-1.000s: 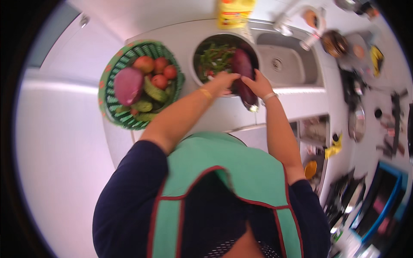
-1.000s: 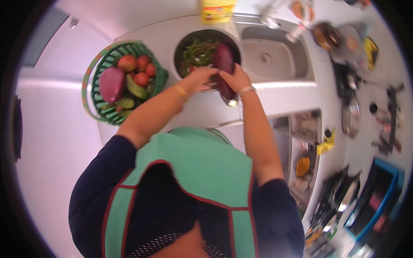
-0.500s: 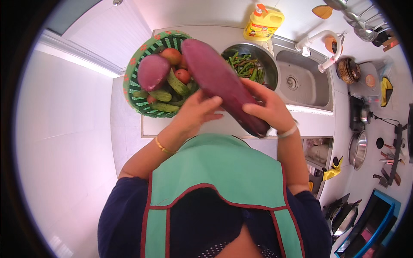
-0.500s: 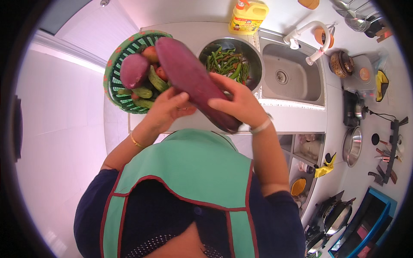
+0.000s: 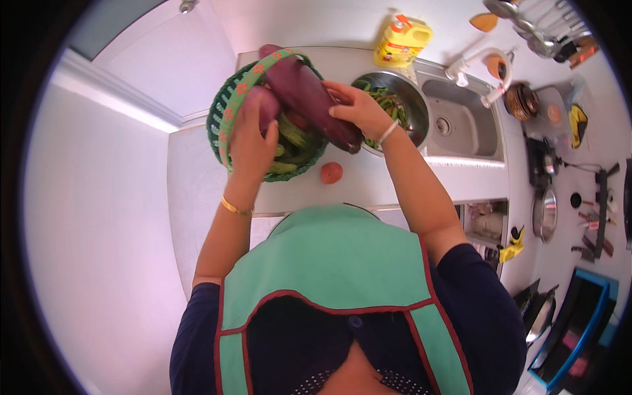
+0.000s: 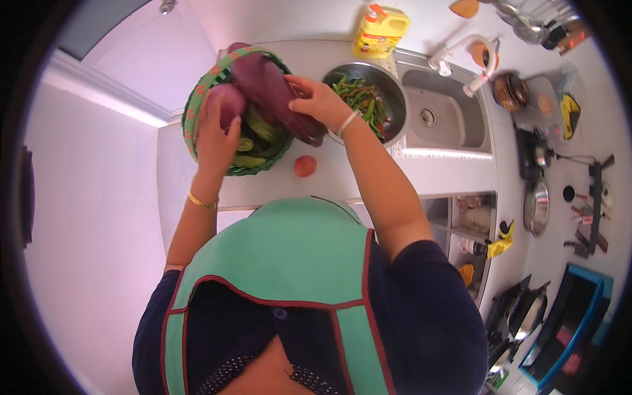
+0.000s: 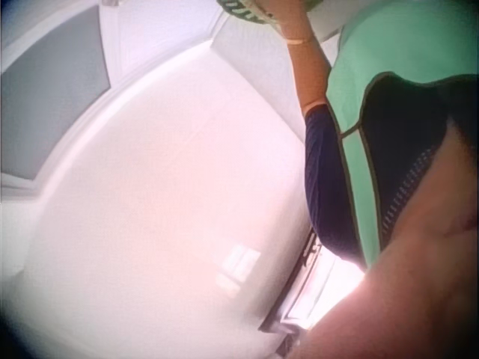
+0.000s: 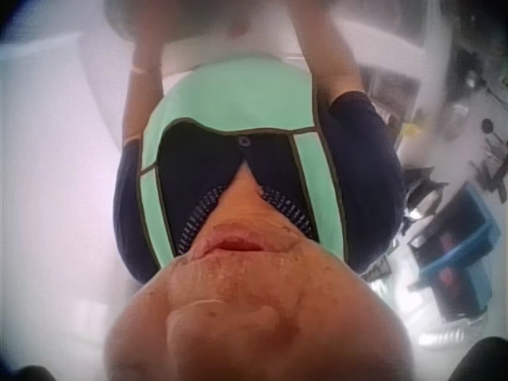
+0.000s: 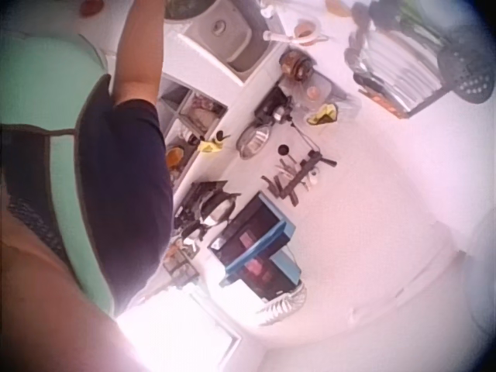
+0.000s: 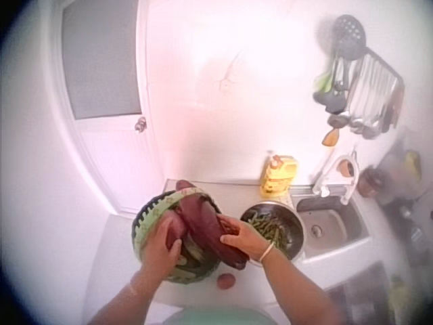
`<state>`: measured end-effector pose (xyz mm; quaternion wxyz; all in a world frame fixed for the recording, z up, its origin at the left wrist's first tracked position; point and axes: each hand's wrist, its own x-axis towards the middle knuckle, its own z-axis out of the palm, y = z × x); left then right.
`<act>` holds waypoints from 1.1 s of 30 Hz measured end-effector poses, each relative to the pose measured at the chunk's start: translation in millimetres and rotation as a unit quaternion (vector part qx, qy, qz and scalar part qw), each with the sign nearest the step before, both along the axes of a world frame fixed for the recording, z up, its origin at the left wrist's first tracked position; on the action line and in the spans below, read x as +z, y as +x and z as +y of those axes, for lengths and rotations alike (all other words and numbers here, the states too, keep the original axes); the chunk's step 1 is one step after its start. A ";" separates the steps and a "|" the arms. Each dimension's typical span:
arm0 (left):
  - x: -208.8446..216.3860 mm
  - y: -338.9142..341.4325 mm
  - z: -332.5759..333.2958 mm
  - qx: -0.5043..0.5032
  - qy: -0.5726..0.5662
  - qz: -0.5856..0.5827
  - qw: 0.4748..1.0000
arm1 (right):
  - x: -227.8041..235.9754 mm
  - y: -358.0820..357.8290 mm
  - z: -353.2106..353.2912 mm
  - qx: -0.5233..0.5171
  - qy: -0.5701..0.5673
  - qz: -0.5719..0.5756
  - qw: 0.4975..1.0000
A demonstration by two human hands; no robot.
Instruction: The person washes a tomato, an eggplant, and green beans by hand under a faucet, then uses a yellow cloth to wipe and dry a large metal bowl, the sink area, and the stovetop.
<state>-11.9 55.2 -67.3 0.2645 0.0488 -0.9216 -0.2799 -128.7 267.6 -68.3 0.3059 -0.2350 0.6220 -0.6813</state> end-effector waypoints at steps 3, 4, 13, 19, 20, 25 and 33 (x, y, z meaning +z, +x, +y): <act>5.7 -13.6 -5.3 0.027 -0.084 -0.087 0.992 | -5.2 -10.3 -12.7 0.012 0.008 -0.005 1.000; -0.2 -15.4 -10.2 0.024 -0.127 -0.089 0.988 | -11.4 -12.8 -17.6 0.026 -0.004 -0.023 0.999; -11.7 -1.7 -8.0 0.027 -0.128 -0.070 0.989 | -9.9 2.7 -39.9 -0.083 0.249 0.246 0.933; -12.2 -25.2 -14.7 0.081 -0.034 -0.106 0.990 | -8.6 3.3 -34.5 -0.078 0.243 0.216 0.942; -10.8 -27.8 -14.6 0.095 0.003 -0.125 0.988 | -10.4 3.7 -34.7 -0.072 0.241 0.216 0.944; -16.2 -26.8 -15.2 0.085 0.052 -0.082 0.992 | -14.0 13.7 -26.5 -0.105 0.188 0.183 0.959; 0.9 -5.9 -2.1 0.045 0.055 -0.041 0.997 | -5.6 42.5 3.8 -0.099 0.131 0.101 0.981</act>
